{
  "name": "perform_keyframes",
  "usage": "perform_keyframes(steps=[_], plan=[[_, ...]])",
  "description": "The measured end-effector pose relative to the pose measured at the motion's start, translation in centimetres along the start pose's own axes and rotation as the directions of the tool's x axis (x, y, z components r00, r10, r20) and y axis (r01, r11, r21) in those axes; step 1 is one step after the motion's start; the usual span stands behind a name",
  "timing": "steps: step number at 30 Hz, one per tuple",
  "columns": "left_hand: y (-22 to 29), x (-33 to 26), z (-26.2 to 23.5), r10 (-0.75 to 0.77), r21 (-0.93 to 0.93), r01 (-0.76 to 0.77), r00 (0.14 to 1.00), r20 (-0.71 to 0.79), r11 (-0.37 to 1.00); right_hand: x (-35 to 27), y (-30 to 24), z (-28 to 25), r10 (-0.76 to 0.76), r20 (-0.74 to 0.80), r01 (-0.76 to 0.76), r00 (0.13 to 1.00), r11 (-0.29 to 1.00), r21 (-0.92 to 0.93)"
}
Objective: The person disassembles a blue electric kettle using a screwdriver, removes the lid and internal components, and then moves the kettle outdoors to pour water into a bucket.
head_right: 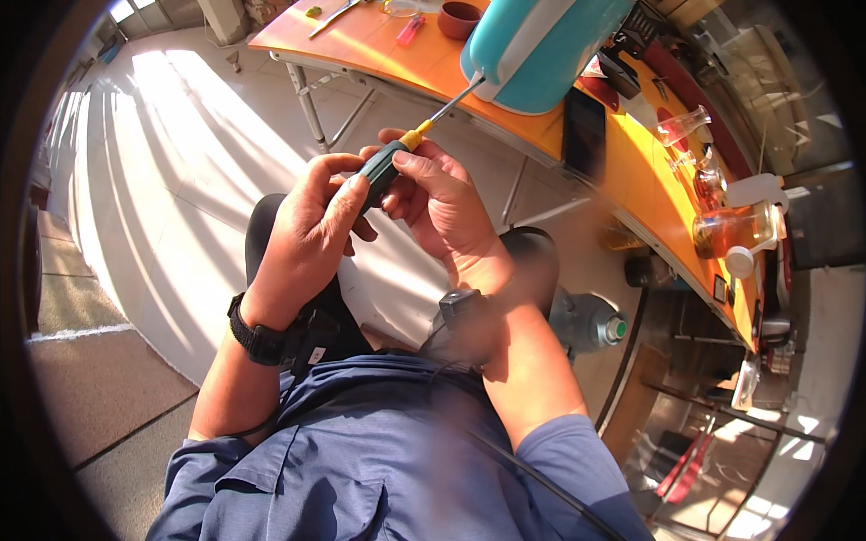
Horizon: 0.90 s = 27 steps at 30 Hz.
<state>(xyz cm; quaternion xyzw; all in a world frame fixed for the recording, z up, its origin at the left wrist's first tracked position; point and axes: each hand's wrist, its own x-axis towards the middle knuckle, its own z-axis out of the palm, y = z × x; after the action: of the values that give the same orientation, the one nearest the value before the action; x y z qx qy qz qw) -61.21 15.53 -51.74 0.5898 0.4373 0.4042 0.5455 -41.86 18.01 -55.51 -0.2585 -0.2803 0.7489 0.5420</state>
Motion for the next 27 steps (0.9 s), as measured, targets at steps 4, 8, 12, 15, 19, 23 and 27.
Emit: perform_keyframes(steps=[4,8,12,15,19,23,27], plan=[[-1.4,0.2,0.1,0.109,0.087,-0.108,0.994,0.002,0.99,0.3,0.9,-0.8,-0.033,0.021,0.032,0.999,0.998,0.051],[-1.5,0.1,0.1,0.122,0.105,-0.121,0.992,-0.009,0.987,0.4,1.2,-0.3,-0.027,-0.047,0.029,0.999,0.998,0.049],[-1.7,0.1,-0.1,0.113,0.155,-0.11,0.993,-0.013,0.982,0.4,1.1,-0.3,-0.019,-0.042,0.02,0.999,0.999,0.032],[-1.5,-0.1,-0.1,0.094,0.154,-0.091,0.995,-0.015,0.984,0.5,1.3,-0.3,-0.024,-0.048,0.025,0.999,0.999,0.02],[-1.5,-0.3,-0.3,0.078,0.138,-0.075,0.997,-0.01,0.987,0.6,1.5,-0.5,-0.017,0.003,0.017,1.0,1.0,-0.003],[-1.9,-0.6,-0.5,0.084,0.107,-0.083,0.996,-0.004,0.991,0.6,1.7,-1.6,0.013,0.059,-0.01,0.998,0.999,-0.048],[-2.4,-1.1,-0.7,0.056,0.134,-0.058,0.998,0.018,0.989,0.0,1.8,-0.4,0.014,-0.06,-0.021,0.998,0.992,-0.127]])
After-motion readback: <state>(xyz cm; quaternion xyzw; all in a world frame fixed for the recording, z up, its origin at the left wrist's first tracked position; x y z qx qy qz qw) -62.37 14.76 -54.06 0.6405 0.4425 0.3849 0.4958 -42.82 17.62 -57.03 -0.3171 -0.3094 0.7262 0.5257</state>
